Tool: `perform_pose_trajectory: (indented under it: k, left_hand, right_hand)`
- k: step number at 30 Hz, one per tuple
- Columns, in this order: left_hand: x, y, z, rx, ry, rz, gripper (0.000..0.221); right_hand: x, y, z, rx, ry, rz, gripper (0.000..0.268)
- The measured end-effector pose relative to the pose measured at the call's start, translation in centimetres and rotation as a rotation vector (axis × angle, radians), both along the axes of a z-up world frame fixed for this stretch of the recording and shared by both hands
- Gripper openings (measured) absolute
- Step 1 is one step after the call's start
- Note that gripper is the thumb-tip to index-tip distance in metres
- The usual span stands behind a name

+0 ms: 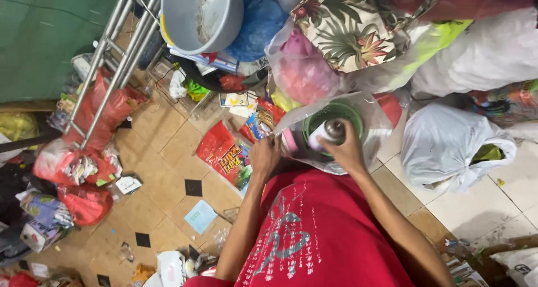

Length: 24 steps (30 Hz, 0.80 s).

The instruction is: The recorder is sorting through various recyclable and household items, placing them into a bag.

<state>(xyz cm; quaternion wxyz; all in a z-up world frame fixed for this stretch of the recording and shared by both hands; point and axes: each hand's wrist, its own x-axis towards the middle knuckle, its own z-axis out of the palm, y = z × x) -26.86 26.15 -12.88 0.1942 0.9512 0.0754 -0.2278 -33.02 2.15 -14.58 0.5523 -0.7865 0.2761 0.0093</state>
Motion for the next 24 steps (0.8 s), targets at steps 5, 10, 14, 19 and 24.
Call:
perform_pose_trajectory:
  k: [5,10,14,19,24]
  left_hand:
    - [-3.0,1.3,1.4,-0.081,-0.013,-0.098,0.042]
    - [-5.3,1.7,2.2,-0.081,0.035,-0.020,0.043]
    - [-5.2,1.4,1.0,-0.114,0.171,0.170,0.049]
    - [-1.8,-1.9,2.8,-0.222,0.116,0.109,0.053]
    - [-0.7,-2.8,1.9,-0.232,0.089,0.104,0.057]
  right_hand:
    - [-1.4,3.7,-2.7,0.026,0.146,0.193,0.076]
    - [-0.5,3.5,-1.7,-0.064,0.258,0.255,0.071]
    - [-0.2,3.2,-2.0,0.000,0.178,0.247,0.073]
    - [1.1,5.2,-8.4,-0.152,-0.167,0.466,0.082]
    - [3.3,5.5,-9.8,-0.171,0.117,0.542,0.073]
